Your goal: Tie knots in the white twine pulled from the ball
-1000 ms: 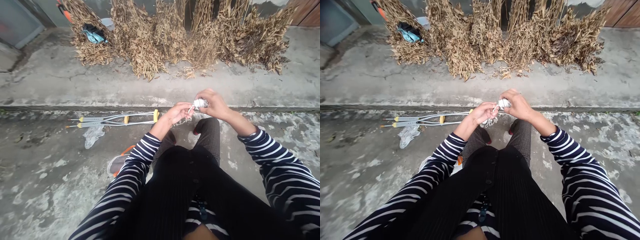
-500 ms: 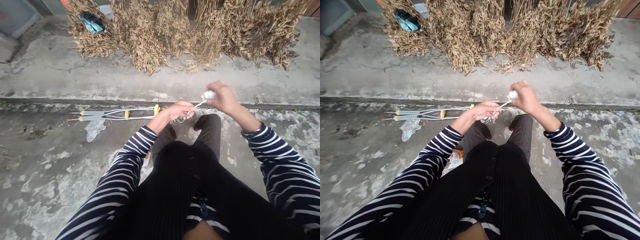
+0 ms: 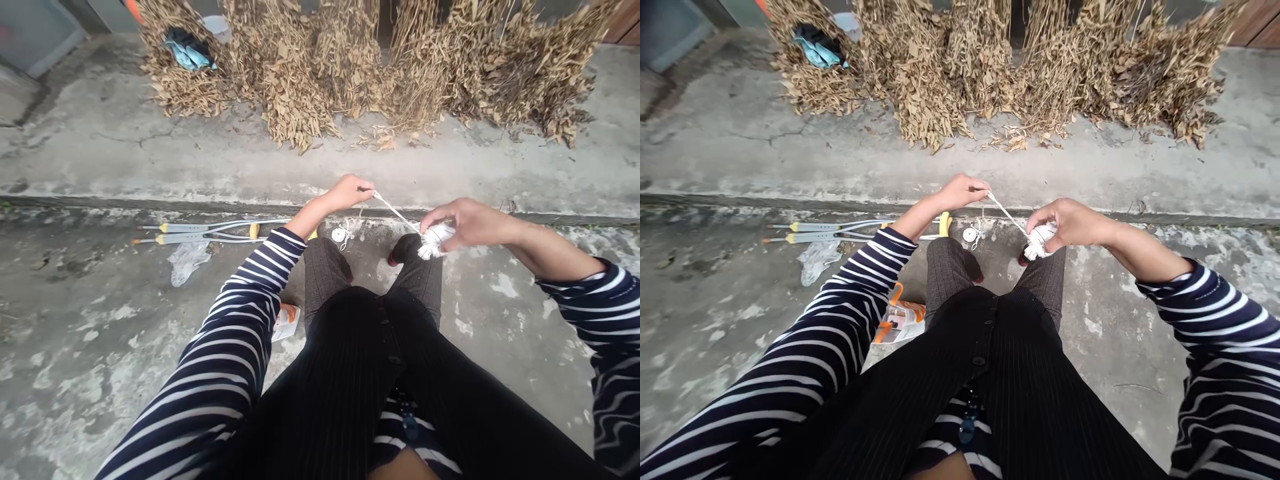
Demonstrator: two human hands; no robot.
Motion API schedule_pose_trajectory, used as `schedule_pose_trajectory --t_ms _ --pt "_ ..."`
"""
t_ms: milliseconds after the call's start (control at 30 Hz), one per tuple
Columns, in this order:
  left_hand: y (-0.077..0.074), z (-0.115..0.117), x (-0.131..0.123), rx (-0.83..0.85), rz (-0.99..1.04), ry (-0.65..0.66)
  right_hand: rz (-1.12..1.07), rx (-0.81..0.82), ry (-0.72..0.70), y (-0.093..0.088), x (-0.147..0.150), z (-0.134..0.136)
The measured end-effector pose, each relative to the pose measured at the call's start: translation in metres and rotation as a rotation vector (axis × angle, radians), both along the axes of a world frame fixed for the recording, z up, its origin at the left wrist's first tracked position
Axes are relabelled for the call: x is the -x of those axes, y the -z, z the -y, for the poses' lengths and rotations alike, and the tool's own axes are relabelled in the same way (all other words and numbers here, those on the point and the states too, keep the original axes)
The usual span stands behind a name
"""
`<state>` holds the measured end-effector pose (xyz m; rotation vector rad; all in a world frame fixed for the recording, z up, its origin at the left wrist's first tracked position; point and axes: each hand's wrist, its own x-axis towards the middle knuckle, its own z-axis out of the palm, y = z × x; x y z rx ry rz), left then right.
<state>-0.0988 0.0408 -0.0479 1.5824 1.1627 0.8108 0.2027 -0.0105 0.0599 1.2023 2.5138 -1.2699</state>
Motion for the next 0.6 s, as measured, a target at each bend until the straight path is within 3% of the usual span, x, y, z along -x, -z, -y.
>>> schedule_pose_trajectory --t_ms 133,233,300,400,500,600 --pt "0.000 -0.002 -0.022 0.260 0.236 -0.036 -0.269 0.336 0.156 -0.015 -0.003 0.007" --pt "0.000 -0.003 -0.019 0.379 0.284 -0.054 -0.402 0.499 0.253 -0.014 -0.006 0.008" --pt "-0.002 -0.003 -0.010 0.419 0.290 0.004 -0.474 0.581 0.322 -0.008 -0.009 0.007" --pt "-0.013 0.005 0.005 0.474 0.314 0.163 -0.603 0.620 0.434 0.003 -0.018 0.003" --pt "-0.033 0.025 0.015 0.498 0.346 0.300 -0.699 0.544 0.540 0.015 -0.030 -0.003" --pt "-0.053 0.052 0.020 0.503 0.280 0.422 -0.760 0.534 0.541 0.027 -0.042 -0.008"
